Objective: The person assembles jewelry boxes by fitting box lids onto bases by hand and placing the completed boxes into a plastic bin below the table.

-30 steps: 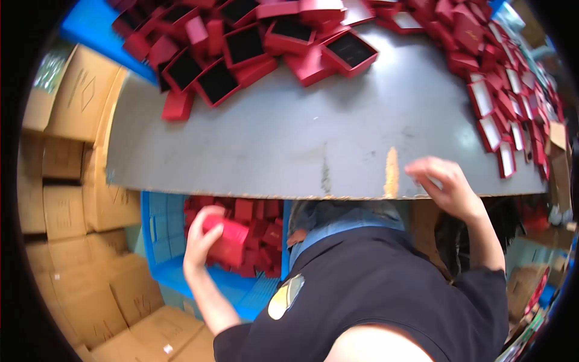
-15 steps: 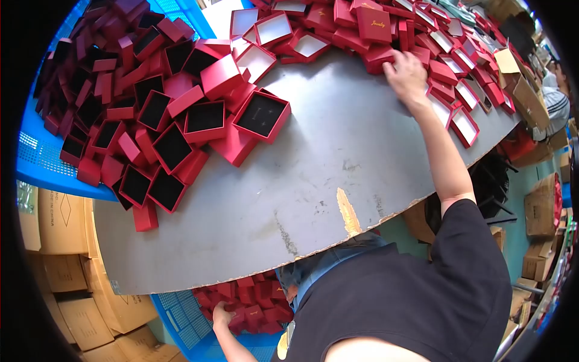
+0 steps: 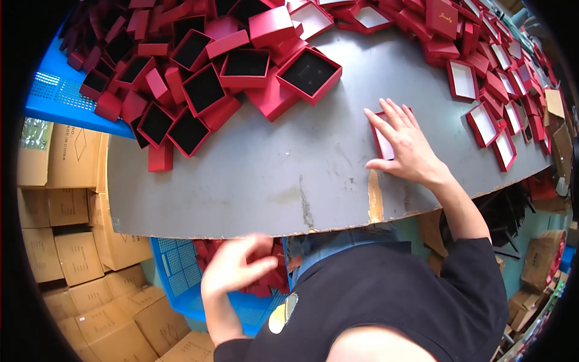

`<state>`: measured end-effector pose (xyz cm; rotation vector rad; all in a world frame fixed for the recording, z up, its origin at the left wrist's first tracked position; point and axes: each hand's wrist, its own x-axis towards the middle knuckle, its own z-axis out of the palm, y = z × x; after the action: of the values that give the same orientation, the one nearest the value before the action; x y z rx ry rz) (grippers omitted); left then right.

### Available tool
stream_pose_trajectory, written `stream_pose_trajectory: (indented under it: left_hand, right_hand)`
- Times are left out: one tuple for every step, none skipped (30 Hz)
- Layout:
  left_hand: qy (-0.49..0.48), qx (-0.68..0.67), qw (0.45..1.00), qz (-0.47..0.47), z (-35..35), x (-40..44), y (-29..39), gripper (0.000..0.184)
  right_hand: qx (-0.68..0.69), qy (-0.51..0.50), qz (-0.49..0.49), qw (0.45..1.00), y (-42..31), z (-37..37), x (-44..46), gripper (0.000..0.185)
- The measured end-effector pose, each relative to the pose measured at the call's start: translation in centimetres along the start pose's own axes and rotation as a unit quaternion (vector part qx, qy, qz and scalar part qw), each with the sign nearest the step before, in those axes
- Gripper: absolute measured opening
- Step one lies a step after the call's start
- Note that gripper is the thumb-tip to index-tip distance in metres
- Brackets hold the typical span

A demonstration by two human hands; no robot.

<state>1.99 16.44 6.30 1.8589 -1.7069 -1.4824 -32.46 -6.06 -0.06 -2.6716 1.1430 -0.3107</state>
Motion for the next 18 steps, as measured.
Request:
stream_pose_trajectory:
  left_hand:
    - [0.132,0.047,0.984,0.112,-0.2,2.3,1.4,0.038]
    - [0.222,0.069,0.951,0.203,-0.9,5.6,1.8,0.043]
    - [0.307,0.112,0.908,0.262,-1.6,8.9,3.0,0.05]
    - [0.358,0.146,0.874,0.294,-2.4,12.3,4.3,0.056]
    - [0.396,0.203,0.84,0.309,-3.0,15.3,5.7,0.061]
    - [0.435,0.258,0.8,0.324,-3.5,18.0,7.0,0.066]
    - [0.447,0.306,0.786,0.297,-3.8,20.5,7.9,0.073]
    - [0.459,0.353,0.77,0.27,-4.0,22.3,8.7,0.08]
    - [0.417,0.381,0.792,0.23,-4.2,23.2,9.8,0.087]
    - [0.423,0.41,0.779,0.215,-3.8,24.1,10.1,0.088]
    - [0.416,0.426,0.783,0.18,-3.8,24.7,10.3,0.089]
    - [0.407,0.443,0.786,0.143,-3.6,25.1,10.4,0.09]
    - [0.387,0.424,0.806,0.147,-3.7,25.0,10.4,0.09]
    - [0.369,0.405,0.823,0.151,-4.0,24.8,10.4,0.09]
    - [0.351,0.386,0.84,0.153,-4.4,24.5,10.3,0.09]
    - [0.351,0.347,0.845,0.207,-4.5,23.7,10.1,0.09]
    - [0.349,0.307,0.847,0.259,-4.3,22.3,9.6,0.09]
    - [0.345,0.265,0.846,0.308,-3.8,20.7,9.1,0.09]
  right_hand:
    - [0.02,-0.015,-0.002,1.0,-0.3,-0.7,-0.4,0.104]
    - [0.041,-0.03,-0.003,0.999,-0.4,-1.4,-0.7,0.108]
    - [0.059,-0.042,-0.004,0.997,-0.2,-2.2,-0.8,0.113]
    - [0.063,-0.029,-0.027,0.997,0.8,-3.0,-1.2,0.12]
    - [0.053,-0.049,-0.004,0.997,1.4,-4.2,-1.7,0.119]
    - [0.041,-0.067,0.017,0.997,2.2,-5.2,-2.0,0.119]
    - [0.065,-0.072,0.045,0.994,3.3,-5.2,-2.3,0.116]
    - [0.082,-0.074,0.036,0.993,4.6,-4.5,-2.6,0.115]
    - [0.099,-0.074,0.025,0.992,6.0,-3.5,-2.7,0.113]
    - [0.117,-0.074,0.014,0.99,6.4,-3.4,-2.5,0.112]
    - [0.102,-0.054,-0.001,0.993,6.2,-3.0,-2.7,0.106]
    - [0.126,-0.043,0.011,0.991,5.7,-2.8,-3.0,0.104]
    - [0.149,-0.032,0.022,0.988,5.3,-2.8,-3.2,0.102]
    - [0.172,-0.021,0.032,0.984,5.0,-2.9,-3.2,0.1]
    - [0.194,0.002,0.029,0.981,5.0,-3.1,-3.3,0.099]
    - [0.217,0.025,0.024,0.976,4.9,-3.6,-3.4,0.098]
    - [0.24,0.047,0.019,0.969,4.8,-4.1,-3.3,0.097]
    - [0.235,0.058,0.008,0.97,4.6,-4.7,-3.1,0.097]
